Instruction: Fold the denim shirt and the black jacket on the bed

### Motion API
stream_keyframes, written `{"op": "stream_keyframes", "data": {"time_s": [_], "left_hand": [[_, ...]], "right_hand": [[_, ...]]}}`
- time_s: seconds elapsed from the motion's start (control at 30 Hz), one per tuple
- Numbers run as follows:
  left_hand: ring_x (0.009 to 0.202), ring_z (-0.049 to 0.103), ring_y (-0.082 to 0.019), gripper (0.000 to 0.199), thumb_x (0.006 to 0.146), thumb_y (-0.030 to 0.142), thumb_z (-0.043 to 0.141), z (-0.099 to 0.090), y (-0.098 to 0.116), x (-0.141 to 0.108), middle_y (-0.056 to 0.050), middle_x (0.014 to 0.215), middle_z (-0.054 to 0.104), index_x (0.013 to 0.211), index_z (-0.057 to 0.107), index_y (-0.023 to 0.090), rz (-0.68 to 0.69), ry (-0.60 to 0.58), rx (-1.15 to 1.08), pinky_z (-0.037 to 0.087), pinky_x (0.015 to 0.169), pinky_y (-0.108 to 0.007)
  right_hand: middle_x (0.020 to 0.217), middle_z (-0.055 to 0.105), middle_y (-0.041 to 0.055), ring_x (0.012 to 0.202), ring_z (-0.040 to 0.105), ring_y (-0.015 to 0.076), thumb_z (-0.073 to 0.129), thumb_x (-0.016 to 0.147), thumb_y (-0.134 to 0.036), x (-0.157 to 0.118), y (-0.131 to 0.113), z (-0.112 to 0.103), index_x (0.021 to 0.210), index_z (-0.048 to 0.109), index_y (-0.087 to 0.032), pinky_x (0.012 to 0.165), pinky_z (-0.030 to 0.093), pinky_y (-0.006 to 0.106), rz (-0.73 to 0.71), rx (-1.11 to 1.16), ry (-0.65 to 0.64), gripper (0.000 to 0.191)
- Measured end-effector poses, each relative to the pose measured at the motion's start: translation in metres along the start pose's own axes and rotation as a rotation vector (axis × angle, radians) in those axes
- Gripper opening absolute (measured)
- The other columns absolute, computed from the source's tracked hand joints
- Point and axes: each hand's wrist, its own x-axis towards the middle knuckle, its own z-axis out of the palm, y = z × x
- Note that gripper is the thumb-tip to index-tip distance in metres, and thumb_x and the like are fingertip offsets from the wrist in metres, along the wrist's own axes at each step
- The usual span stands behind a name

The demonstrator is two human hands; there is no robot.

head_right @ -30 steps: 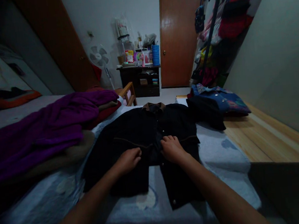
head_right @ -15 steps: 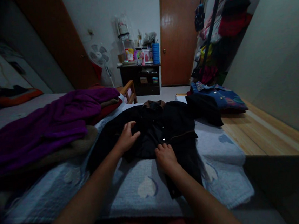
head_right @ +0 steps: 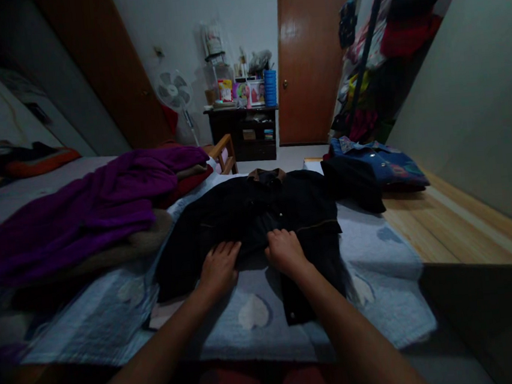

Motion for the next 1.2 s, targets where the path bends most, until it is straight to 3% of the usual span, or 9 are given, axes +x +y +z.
{"op": "stream_keyframes", "data": {"time_s": [0.17,0.33,0.5,0.6,0.73,0.87,1.03,1.13,1.2], "left_hand": [[0.099,0.059,-0.024,0.039,0.084,0.009,0.039,-0.024,-0.017,0.006,-0.009,0.105,0.066,0.112,0.063,0.020,-0.117,0.028,0.012,0.041,0.089,-0.036],[0.092,0.057,-0.023,0.034,0.077,0.004,0.041,-0.060,-0.044,-0.004,-0.006,0.092,0.065,0.092,0.066,0.021,-0.081,0.088,0.055,0.041,0.082,-0.033],[0.093,0.059,-0.024,0.028,0.080,0.007,0.042,-0.060,-0.053,-0.020,-0.008,0.089,0.067,0.080,0.067,0.021,0.004,-0.160,0.069,0.041,0.083,-0.036],[0.093,0.060,-0.024,0.027,0.079,0.008,0.045,-0.049,-0.032,-0.027,-0.009,0.095,0.066,0.089,0.067,0.021,0.017,-0.254,0.033,0.042,0.085,-0.037],[0.115,0.051,-0.024,0.040,0.077,0.020,0.057,-0.029,0.019,-0.029,-0.008,0.120,0.059,0.116,0.058,0.023,0.252,-0.214,-0.160,0.037,0.100,-0.037],[0.124,0.044,-0.025,0.047,0.078,0.022,0.058,-0.001,0.059,-0.022,-0.010,0.134,0.052,0.125,0.052,0.019,0.290,-0.210,-0.237,0.034,0.105,-0.038],[0.119,0.047,-0.025,0.039,0.083,0.022,0.054,0.015,0.075,-0.011,-0.009,0.126,0.056,0.122,0.053,0.022,0.211,-0.188,-0.202,0.040,0.098,-0.040],[0.113,0.049,-0.026,0.028,0.083,0.023,0.055,0.016,0.075,-0.007,-0.009,0.117,0.058,0.110,0.059,0.022,0.225,-0.181,-0.177,0.043,0.092,-0.040],[0.110,0.050,-0.026,0.024,0.082,0.024,0.056,0.019,0.072,-0.005,-0.008,0.114,0.057,0.104,0.062,0.021,0.239,-0.168,-0.194,0.044,0.089,-0.039]], "right_hand": [[0.099,0.065,0.0079,0.090,0.060,0.0200,0.042,0.087,-0.019,0.001,-0.007,-0.037,0.095,0.057,-0.017,0.074,0.036,0.029,-0.081,0.063,0.006,0.017],[0.099,0.063,0.0055,0.092,0.058,0.0170,0.045,0.090,-0.022,-0.016,-0.010,-0.032,0.097,0.056,-0.019,0.078,0.037,0.026,-0.160,0.186,-0.045,0.013],[0.113,0.058,0.0084,0.107,0.050,0.0230,0.056,0.085,-0.026,-0.052,0.004,-0.011,0.100,0.059,-0.020,0.090,0.035,0.032,-0.107,0.091,-0.025,0.017],[0.121,0.054,0.0115,0.110,0.047,0.0272,0.058,0.084,-0.034,-0.071,0.012,0.001,0.109,0.057,-0.021,0.091,0.036,0.037,0.036,0.019,0.028,0.029],[0.116,0.055,0.0142,0.105,0.049,0.0308,0.061,0.078,-0.051,-0.077,0.013,0.018,0.115,0.054,-0.019,0.085,0.040,0.039,0.175,-0.042,0.001,0.049],[0.109,0.059,0.0130,0.099,0.056,0.0269,0.054,0.085,-0.029,-0.070,0.014,0.033,0.112,0.054,-0.018,0.077,0.043,0.033,0.191,-0.059,-0.043,0.028],[0.098,0.065,0.0118,0.088,0.063,0.0214,0.035,0.089,-0.007,-0.062,0.022,0.037,0.107,0.054,-0.017,0.071,0.043,0.029,0.199,-0.035,-0.137,0.028],[0.106,0.061,0.0125,0.098,0.058,0.0238,0.044,0.090,-0.021,-0.060,0.022,0.034,0.107,0.054,-0.018,0.077,0.044,0.030,0.174,-0.041,-0.056,0.019],[0.111,0.058,0.0133,0.103,0.055,0.0259,0.050,0.088,-0.037,-0.057,0.020,0.033,0.106,0.053,-0.018,0.081,0.044,0.032,0.192,-0.032,0.007,0.026]]}}
